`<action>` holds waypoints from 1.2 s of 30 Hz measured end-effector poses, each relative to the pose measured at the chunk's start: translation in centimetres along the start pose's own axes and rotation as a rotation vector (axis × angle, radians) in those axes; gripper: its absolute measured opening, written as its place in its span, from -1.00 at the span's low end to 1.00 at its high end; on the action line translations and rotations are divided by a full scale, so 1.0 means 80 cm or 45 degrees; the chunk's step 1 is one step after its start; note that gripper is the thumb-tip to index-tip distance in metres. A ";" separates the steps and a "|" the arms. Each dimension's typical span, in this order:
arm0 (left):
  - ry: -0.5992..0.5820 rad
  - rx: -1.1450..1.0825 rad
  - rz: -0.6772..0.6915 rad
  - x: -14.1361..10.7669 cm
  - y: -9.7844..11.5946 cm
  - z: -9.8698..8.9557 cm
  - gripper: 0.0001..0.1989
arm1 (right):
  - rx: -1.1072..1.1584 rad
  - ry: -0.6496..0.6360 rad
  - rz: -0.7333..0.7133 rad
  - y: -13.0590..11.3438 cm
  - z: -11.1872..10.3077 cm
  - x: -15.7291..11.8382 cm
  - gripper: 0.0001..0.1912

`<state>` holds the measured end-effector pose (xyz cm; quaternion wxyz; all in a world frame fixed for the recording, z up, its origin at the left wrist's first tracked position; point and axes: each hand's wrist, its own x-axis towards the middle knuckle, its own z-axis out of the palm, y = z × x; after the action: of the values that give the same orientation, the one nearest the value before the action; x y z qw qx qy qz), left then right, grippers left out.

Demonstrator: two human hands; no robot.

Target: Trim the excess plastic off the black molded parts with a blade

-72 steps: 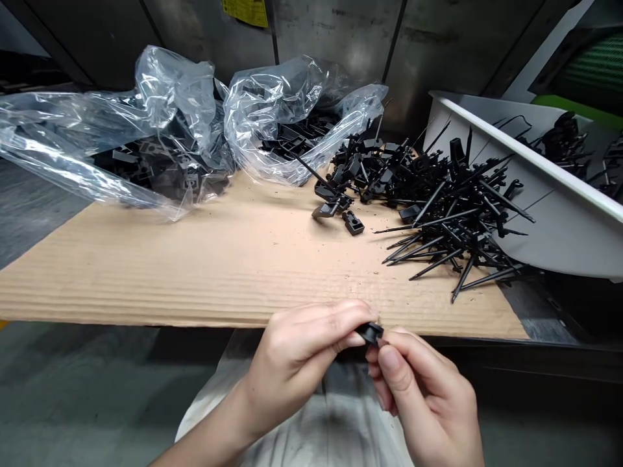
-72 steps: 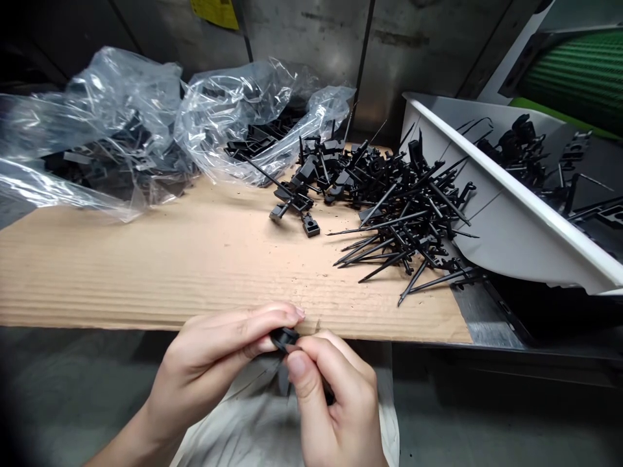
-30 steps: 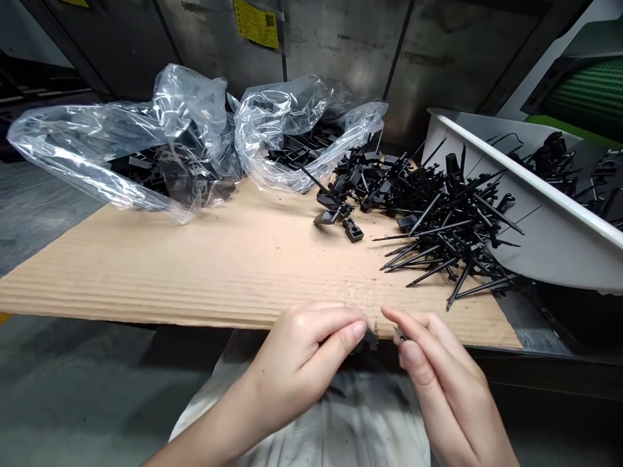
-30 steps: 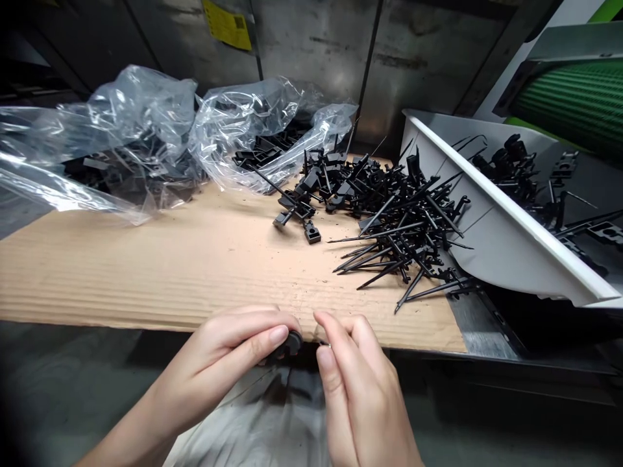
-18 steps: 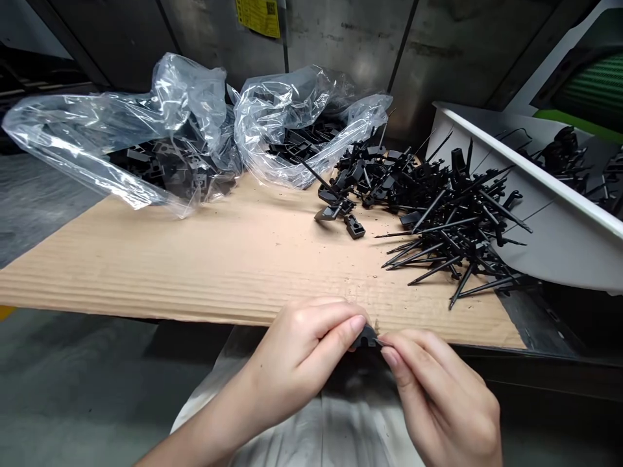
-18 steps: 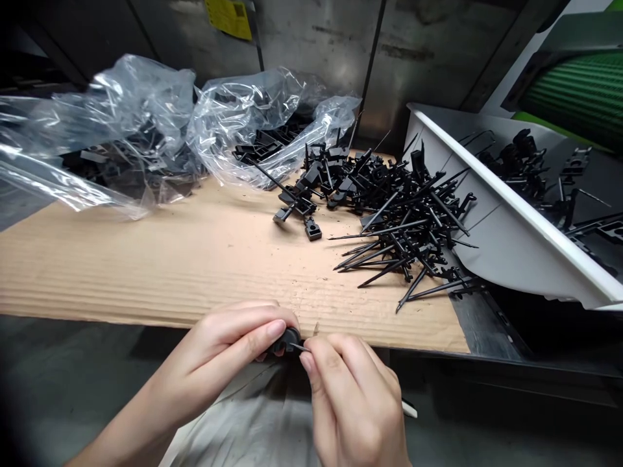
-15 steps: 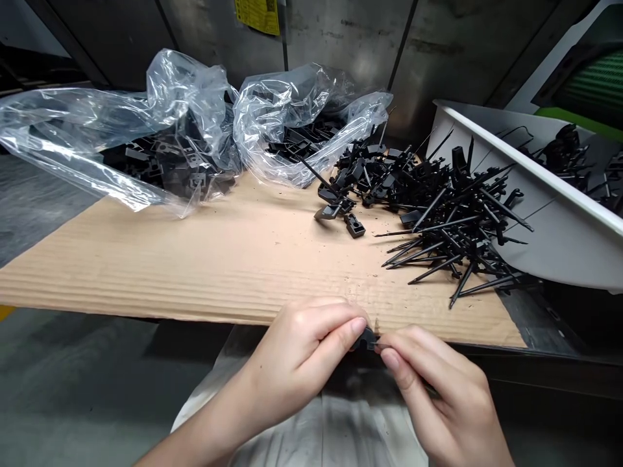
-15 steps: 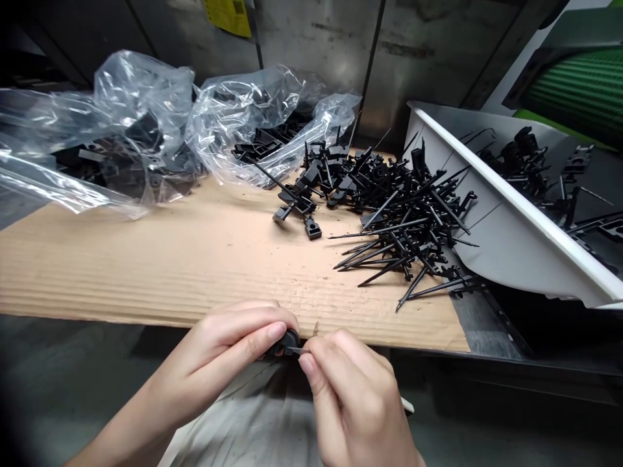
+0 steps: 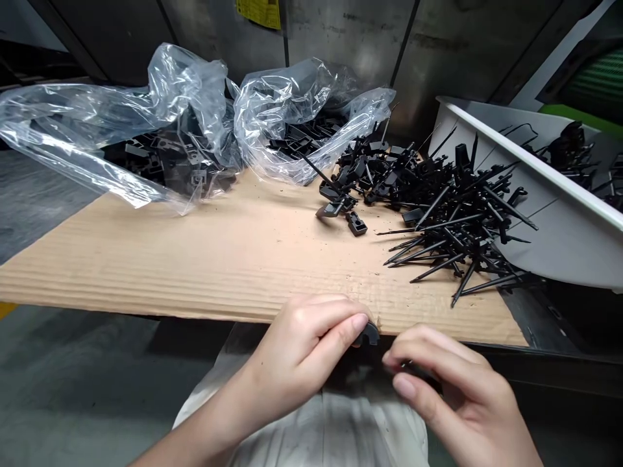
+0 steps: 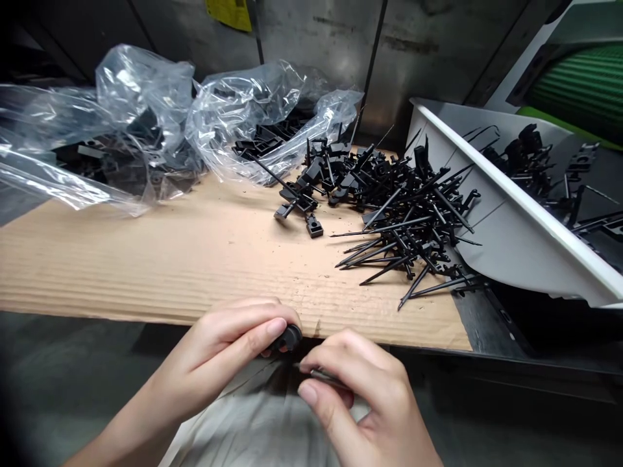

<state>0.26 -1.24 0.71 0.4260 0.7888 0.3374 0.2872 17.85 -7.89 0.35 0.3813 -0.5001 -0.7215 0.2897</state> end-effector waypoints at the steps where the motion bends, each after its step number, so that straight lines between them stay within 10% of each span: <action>1: 0.018 0.010 0.021 0.000 -0.001 0.001 -0.68 | -0.038 0.160 -0.018 0.001 0.004 -0.003 -0.86; 6: 0.157 0.039 0.081 -0.002 -0.002 0.007 -0.74 | -0.259 0.567 -0.141 0.004 0.036 -0.004 -0.83; 22: 0.199 0.113 0.273 -0.004 -0.008 0.012 -0.82 | -0.267 0.665 -0.109 0.003 0.029 0.001 -0.74; 36: 0.214 0.111 0.233 -0.003 -0.005 0.012 -0.81 | -0.808 0.514 -0.528 0.009 0.025 0.006 -0.80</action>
<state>0.69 -1.75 -0.09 0.3333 0.8073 0.3106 0.3751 16.43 -7.25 -1.17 0.3923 -0.4836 -0.7711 -0.1329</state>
